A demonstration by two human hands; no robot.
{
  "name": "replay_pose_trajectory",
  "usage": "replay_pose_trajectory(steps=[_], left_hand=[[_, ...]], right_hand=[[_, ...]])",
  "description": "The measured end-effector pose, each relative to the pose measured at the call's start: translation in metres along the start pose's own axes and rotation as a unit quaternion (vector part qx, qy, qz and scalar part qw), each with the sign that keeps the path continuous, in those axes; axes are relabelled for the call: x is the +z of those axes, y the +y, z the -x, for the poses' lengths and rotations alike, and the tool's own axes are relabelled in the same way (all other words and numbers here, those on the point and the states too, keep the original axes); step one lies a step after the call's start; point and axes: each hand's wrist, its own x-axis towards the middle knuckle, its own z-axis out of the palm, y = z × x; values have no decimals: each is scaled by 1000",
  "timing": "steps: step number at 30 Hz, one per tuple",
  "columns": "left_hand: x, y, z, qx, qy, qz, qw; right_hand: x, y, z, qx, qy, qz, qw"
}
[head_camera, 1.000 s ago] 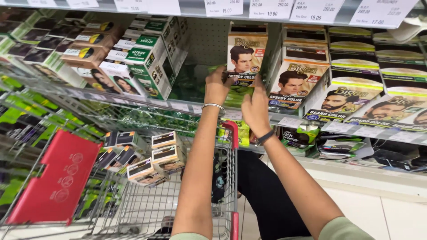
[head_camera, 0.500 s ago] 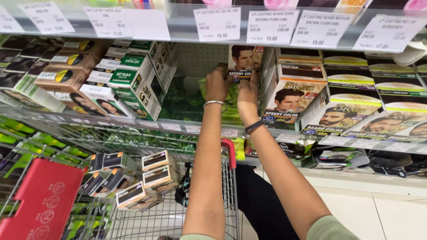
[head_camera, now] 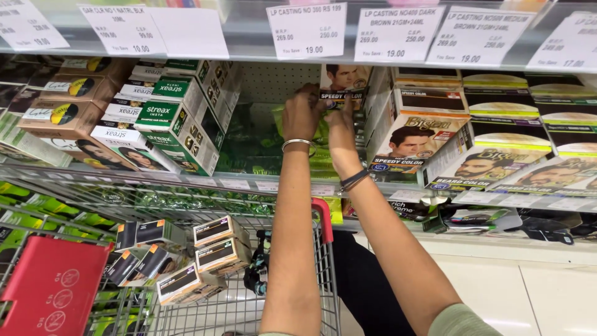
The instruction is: Selecting and inspecting boxes of hair dye from a shelf in a store and placing them in a cart.
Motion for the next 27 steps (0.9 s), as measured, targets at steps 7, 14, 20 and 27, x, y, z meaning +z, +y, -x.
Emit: replay_pose_trajectory(steps=[7, 14, 20, 27], left_hand=[[13, -18, -6, 29, 13, -21, 999], [13, -16, -7, 59, 12, -53, 997], [10, -12, -3, 53, 18, -20, 998], [-31, -25, 19, 57, 80, 80, 992]], right_hand=[[-2, -8, -3, 76, 18, -43, 996], [-7, -18, -8, 105, 44, -64, 991], [-15, 5, -15, 97, 56, -62, 992], [7, -62, 54, -40, -32, -117, 992]])
